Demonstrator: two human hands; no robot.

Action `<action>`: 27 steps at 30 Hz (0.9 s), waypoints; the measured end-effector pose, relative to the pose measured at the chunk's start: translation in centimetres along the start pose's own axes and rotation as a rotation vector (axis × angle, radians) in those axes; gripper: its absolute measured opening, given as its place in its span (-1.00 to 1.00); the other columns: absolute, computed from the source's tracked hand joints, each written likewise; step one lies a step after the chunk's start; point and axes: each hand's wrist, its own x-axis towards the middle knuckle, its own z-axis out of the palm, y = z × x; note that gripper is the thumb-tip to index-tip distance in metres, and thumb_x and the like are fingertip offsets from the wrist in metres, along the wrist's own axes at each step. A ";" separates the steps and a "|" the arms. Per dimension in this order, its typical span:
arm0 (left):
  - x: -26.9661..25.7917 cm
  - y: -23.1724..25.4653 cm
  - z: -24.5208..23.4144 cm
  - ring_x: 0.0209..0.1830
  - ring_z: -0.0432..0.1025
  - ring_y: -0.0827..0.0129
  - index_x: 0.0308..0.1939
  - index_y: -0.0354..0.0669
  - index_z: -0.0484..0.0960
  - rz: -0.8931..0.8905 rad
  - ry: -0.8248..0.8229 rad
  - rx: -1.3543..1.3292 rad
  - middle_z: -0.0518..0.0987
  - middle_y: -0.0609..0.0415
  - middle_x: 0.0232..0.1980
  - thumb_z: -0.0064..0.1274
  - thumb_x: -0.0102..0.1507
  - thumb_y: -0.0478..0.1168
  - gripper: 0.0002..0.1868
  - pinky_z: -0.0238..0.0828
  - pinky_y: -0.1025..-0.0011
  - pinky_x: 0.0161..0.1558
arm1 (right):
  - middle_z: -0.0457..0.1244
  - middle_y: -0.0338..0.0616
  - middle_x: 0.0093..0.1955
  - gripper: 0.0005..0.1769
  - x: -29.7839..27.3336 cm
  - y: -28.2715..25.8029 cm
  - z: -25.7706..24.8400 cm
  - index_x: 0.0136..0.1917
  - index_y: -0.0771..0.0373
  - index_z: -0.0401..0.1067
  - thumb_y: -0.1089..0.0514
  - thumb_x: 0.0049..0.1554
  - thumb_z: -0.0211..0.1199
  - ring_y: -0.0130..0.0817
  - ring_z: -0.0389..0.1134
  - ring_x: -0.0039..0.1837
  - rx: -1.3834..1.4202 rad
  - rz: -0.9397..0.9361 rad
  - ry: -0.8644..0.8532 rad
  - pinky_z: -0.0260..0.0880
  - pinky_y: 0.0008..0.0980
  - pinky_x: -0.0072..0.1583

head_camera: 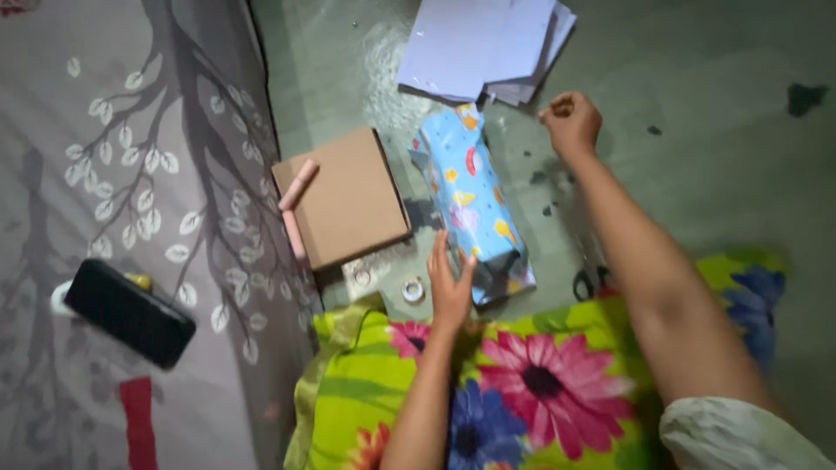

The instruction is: The person wraps a rectangular box with patterned wrapping paper, using scissors to trim excess paper and tape to secure the folds. They fold the paper edges neatly and apply tape to seal the package.

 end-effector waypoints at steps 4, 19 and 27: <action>1.0 -0.3 -0.3 0.51 0.15 -0.09 0.50 -0.24 0.21 -0.180 -0.030 -0.025 0.29 -0.26 0.49 0.12 0.32 -0.03 -0.25 0.01 0.14 0.47 | 0.43 -0.18 -0.23 -0.90 4.8 2.5 4.1 -0.17 0.19 0.60 0.21 0.04 0.51 -0.42 0.44 -0.19 -0.114 0.049 0.021 0.43 -0.37 -0.06; 1.4 -5.7 1.5 0.38 0.33 0.16 0.43 -0.25 0.30 -0.426 0.088 -0.325 0.41 -0.16 0.37 0.08 0.33 -0.15 -0.38 0.30 0.21 0.34 | 0.37 -0.26 -0.21 -0.79 5.7 5.2 4.3 -0.16 0.25 0.49 0.20 0.14 0.53 -0.52 0.35 -0.16 0.058 0.024 -0.097 0.38 -0.47 -0.08; 0.2 -11.8 3.1 0.33 0.40 0.20 0.42 -0.22 0.27 -0.347 0.127 -0.437 0.44 -0.09 0.38 -0.05 0.28 -0.39 -0.40 0.32 0.32 0.31 | 0.37 -0.24 -0.19 -0.84 -8.6 1.1 -1.4 -0.11 0.25 0.40 0.23 0.21 0.38 -0.47 0.42 -0.14 0.449 0.222 -0.181 0.44 -0.47 -0.08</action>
